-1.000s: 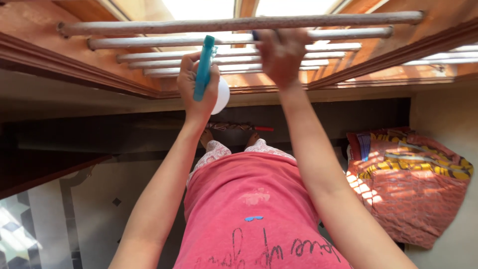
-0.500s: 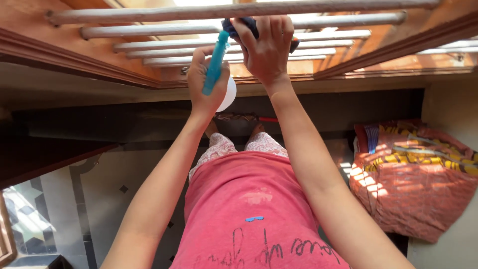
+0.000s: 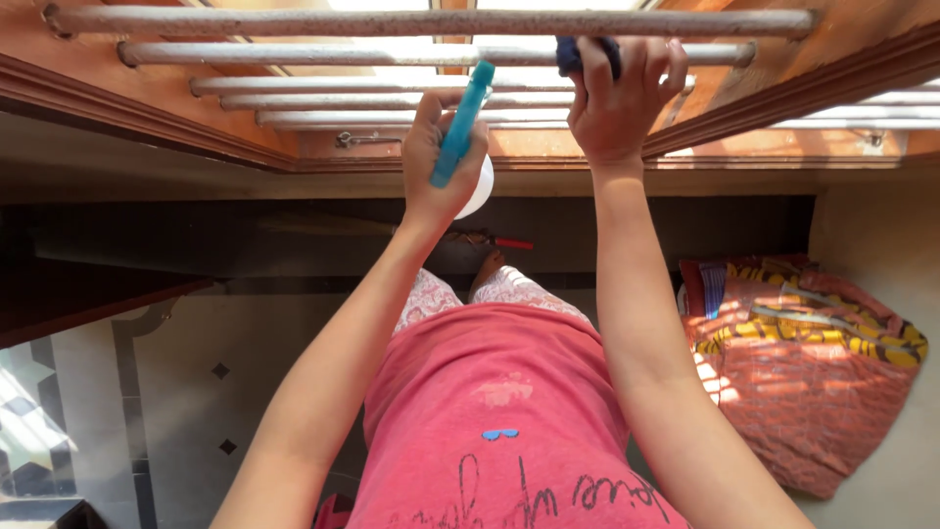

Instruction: The person is cleaning the wooden frame and metal grill of a window using a spray bottle and a cloth.

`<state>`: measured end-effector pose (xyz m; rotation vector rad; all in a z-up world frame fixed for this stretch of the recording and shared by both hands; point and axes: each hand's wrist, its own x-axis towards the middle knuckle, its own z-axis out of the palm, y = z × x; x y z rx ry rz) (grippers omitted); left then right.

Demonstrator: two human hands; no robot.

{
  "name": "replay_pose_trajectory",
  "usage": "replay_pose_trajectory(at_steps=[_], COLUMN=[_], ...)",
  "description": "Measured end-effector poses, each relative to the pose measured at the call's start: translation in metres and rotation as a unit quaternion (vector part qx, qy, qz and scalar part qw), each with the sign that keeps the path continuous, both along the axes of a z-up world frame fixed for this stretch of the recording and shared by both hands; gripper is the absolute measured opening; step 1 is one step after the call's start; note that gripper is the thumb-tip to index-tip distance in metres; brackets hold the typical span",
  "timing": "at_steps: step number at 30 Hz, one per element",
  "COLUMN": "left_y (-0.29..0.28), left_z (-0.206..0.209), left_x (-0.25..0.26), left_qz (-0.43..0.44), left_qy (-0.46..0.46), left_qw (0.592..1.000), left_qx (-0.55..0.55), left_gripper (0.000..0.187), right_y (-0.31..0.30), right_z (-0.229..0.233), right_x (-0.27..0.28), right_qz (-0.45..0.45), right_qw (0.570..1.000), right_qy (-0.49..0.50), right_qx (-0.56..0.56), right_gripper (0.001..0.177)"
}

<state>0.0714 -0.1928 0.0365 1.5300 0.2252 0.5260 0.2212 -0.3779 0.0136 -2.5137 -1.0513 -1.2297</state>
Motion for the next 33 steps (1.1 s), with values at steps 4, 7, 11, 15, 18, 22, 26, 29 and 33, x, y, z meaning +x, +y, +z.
replay_pose_trajectory(at_steps=[4,7,11,15,18,22,26,29,33], left_y=[-0.008,-0.013,-0.025,-0.034,-0.040,-0.045,-0.048,-0.041,-0.024], left_z=[0.001,-0.008,-0.019,-0.012,-0.017,-0.019,-0.016,-0.014,-0.019], left_x=[0.000,0.002,0.008,0.012,0.011,0.013,0.011,-0.003,-0.013], left_qz=[0.016,0.020,0.019,0.017,0.017,0.003,-0.004,0.007,0.013], left_qy=[0.001,0.006,-0.032,0.008,0.015,0.024,0.013,0.024,-0.030], left_qw=[0.998,0.999,0.999,1.000,1.000,1.000,1.000,0.999,0.999], left_qx=[0.053,0.049,0.026,0.017,0.015,0.015,0.002,0.021,0.010], left_gripper=[0.021,0.023,0.023,0.023,0.026,0.022,0.024,0.022,0.024], right_y=[-0.041,-0.064,-0.067,-0.061,-0.051,-0.046,-0.031,-0.035,-0.013], right_z=[-0.024,-0.022,-0.024,-0.031,-0.006,0.022,0.073,0.019,0.010], right_x=[0.026,0.029,0.022,0.010,0.014,0.046,0.036,0.027,-0.001], right_qz=[-0.007,-0.027,-0.045,-0.044,0.019,-0.145,-0.222,-0.044,-0.052], right_qw=[0.999,0.999,0.994,0.984,0.992,0.955,0.869,0.988,0.985], right_qy=[0.013,0.010,0.036,0.082,0.041,0.253,0.442,0.093,0.089], right_qx=[0.029,0.032,0.094,0.153,0.114,0.051,0.001,0.114,0.137], right_gripper=[0.027,0.032,0.035,0.034,0.043,0.030,0.040,0.023,0.018])
